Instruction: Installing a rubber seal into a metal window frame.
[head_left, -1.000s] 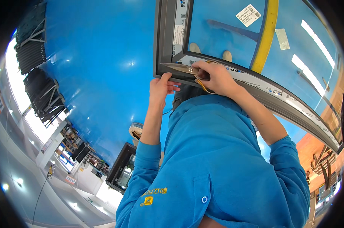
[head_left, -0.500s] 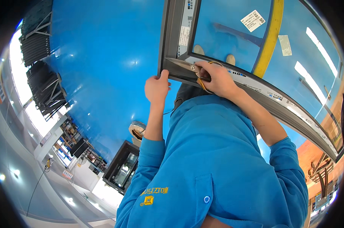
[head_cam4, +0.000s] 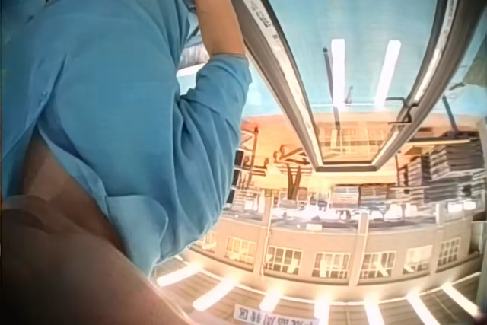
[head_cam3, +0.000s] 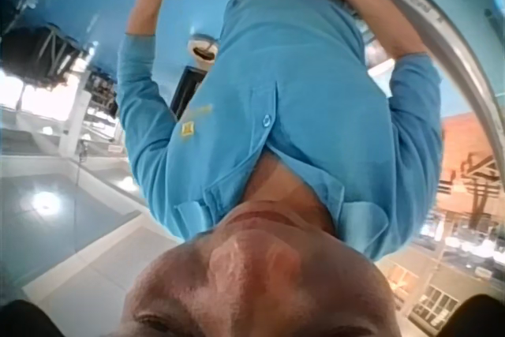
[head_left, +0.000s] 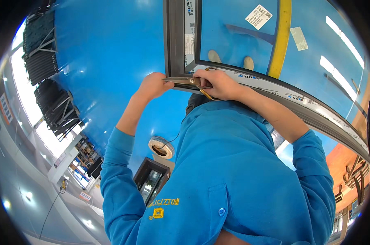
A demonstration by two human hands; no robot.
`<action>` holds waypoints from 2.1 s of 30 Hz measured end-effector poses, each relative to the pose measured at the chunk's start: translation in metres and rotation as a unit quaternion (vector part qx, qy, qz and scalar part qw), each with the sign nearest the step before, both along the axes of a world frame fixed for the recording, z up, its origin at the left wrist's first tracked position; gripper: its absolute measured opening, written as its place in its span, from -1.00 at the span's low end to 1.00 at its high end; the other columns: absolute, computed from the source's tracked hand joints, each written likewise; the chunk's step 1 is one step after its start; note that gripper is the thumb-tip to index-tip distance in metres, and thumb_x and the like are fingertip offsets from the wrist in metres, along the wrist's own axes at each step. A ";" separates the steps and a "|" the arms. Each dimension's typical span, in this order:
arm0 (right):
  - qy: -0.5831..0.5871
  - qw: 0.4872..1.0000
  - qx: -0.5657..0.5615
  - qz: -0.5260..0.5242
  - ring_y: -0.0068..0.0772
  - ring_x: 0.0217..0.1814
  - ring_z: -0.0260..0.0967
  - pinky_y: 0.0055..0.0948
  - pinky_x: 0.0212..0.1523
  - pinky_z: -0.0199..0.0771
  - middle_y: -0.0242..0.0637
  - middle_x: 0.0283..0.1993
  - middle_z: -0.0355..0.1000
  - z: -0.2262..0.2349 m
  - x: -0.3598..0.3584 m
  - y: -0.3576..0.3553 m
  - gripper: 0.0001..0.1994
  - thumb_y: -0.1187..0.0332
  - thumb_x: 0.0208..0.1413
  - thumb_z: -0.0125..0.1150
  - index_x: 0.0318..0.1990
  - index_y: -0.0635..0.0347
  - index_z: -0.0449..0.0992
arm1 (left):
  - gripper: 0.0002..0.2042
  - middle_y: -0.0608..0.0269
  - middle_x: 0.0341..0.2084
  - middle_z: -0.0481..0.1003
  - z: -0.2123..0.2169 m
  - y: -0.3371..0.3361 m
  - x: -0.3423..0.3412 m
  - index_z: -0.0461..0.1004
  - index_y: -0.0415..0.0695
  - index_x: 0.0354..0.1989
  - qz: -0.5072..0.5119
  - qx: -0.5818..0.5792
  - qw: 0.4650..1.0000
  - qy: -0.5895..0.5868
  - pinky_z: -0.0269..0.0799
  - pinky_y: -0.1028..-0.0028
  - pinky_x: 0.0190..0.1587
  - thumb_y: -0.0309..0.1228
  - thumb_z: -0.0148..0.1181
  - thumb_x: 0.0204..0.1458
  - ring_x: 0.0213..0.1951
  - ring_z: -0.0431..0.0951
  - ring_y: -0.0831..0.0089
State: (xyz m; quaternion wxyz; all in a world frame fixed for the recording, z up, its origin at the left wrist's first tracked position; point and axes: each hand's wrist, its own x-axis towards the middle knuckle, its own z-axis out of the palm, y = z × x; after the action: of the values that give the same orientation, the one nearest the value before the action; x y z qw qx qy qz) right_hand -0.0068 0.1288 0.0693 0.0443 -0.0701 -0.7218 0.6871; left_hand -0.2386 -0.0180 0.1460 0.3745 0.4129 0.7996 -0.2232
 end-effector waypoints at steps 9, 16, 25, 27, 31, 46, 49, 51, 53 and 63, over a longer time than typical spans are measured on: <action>0.005 0.998 0.052 0.033 -0.25 -0.44 0.37 -0.25 -0.33 0.35 -0.35 -0.45 0.43 0.002 -0.013 -0.003 -0.65 0.54 0.01 0.35 -0.04 0.03 0.44 | -0.71 0.10 -0.51 0.59 0.013 0.022 -0.010 0.65 -0.29 -0.41 0.073 -0.111 0.984 -0.117 0.41 0.44 -0.40 -0.25 0.26 0.12 -0.45 0.55 0.42; -0.068 0.997 0.045 -0.004 -0.20 -0.40 0.42 -0.23 -0.32 0.37 -0.31 -0.43 0.49 0.002 -0.005 -0.005 -0.67 0.46 0.03 0.37 -0.05 0.03 0.44 | -0.72 0.18 -0.45 0.61 0.039 -0.014 -0.030 0.66 -0.27 -0.27 0.353 0.148 0.910 -0.157 0.40 0.49 -0.37 -0.25 0.24 0.20 -0.43 0.53 0.48; -0.125 0.990 0.071 -0.008 -0.12 -0.38 0.45 -0.18 -0.31 0.38 -0.26 -0.39 0.52 0.013 0.020 0.008 -0.68 0.38 0.06 0.38 -0.04 0.04 0.44 | -0.70 0.24 -0.41 0.64 0.025 -0.027 0.013 0.69 -0.14 -0.16 0.186 0.132 0.973 -0.035 0.45 0.47 -0.29 -0.16 0.20 0.21 -0.43 0.55 0.35; -0.124 0.990 0.060 -0.003 -0.17 -0.41 0.42 -0.21 -0.32 0.36 -0.27 -0.40 0.52 0.015 0.024 0.010 -0.66 0.43 0.04 0.37 -0.03 0.06 0.44 | -0.69 0.25 -0.44 0.63 0.023 -0.027 0.013 0.69 -0.13 -0.21 0.187 0.155 0.969 -0.043 0.45 0.45 -0.31 -0.14 0.19 0.21 -0.44 0.54 0.34; -0.106 0.992 0.065 0.020 -0.19 -0.44 0.40 -0.24 -0.33 0.35 -0.28 -0.41 0.51 0.013 0.022 0.012 -0.66 0.46 0.02 0.37 -0.03 0.07 0.43 | -0.68 0.26 -0.49 0.60 0.015 -0.017 0.013 0.66 -0.14 -0.30 0.161 0.167 0.972 -0.024 0.44 0.41 -0.33 -0.13 0.18 0.20 -0.47 0.52 0.31; 0.039 0.990 0.070 0.120 -0.21 -0.45 0.35 -0.26 -0.35 0.32 -0.35 -0.46 0.46 0.003 0.023 0.029 -0.67 0.52 -0.02 0.34 -0.10 0.02 0.43 | -0.66 0.23 -0.66 0.50 0.005 0.011 0.012 0.50 -0.20 -0.60 0.086 0.104 0.990 0.043 0.38 0.34 -0.41 -0.17 0.19 0.06 -0.55 0.43 0.23; 0.055 0.991 0.075 0.092 -0.21 -0.45 0.36 -0.26 -0.35 0.32 -0.36 -0.47 0.46 0.000 0.024 0.026 -0.68 0.51 -0.02 0.34 -0.11 0.02 0.44 | -0.68 0.23 -0.65 0.51 0.007 0.013 0.011 0.53 -0.19 -0.57 0.092 0.086 0.991 0.051 0.40 0.35 -0.40 -0.18 0.21 0.05 -0.53 0.45 0.23; 0.061 0.991 0.078 0.091 -0.21 -0.45 0.36 -0.26 -0.35 0.32 -0.37 -0.46 0.46 0.002 0.020 0.024 -0.69 0.51 -0.02 0.34 -0.11 0.02 0.44 | -0.69 0.23 -0.63 0.52 0.009 0.017 0.011 0.54 -0.19 -0.54 0.087 0.071 0.993 0.045 0.42 0.35 -0.38 -0.18 0.21 0.04 -0.52 0.46 0.22; 0.071 0.990 0.081 0.091 -0.22 -0.45 0.36 -0.26 -0.34 0.33 -0.37 -0.46 0.47 0.004 0.015 0.022 -0.69 0.51 -0.01 0.34 -0.12 0.01 0.44 | -0.71 0.21 -0.60 0.54 0.012 0.022 0.011 0.56 -0.20 -0.49 0.078 0.037 0.996 0.033 0.44 0.35 -0.36 -0.19 0.23 0.03 -0.49 0.48 0.21; 0.003 0.993 0.065 0.100 -0.31 -0.44 0.35 -0.33 -0.34 0.34 -0.36 -0.41 0.45 0.004 0.020 0.032 -0.74 0.47 0.07 0.33 -0.10 0.13 0.45 | -0.72 0.16 -0.44 0.59 0.004 0.019 0.001 0.59 -0.20 -0.34 0.047 -0.021 0.999 0.018 0.48 0.30 -0.28 -0.20 0.25 -0.01 -0.40 0.55 0.15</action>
State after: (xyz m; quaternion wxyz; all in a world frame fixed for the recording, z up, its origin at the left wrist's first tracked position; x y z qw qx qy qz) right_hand 0.0132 0.1611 0.0734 -0.0181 0.0080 -0.7684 0.6397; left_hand -0.2371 0.0015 0.1495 0.3784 0.3628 0.8201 -0.2294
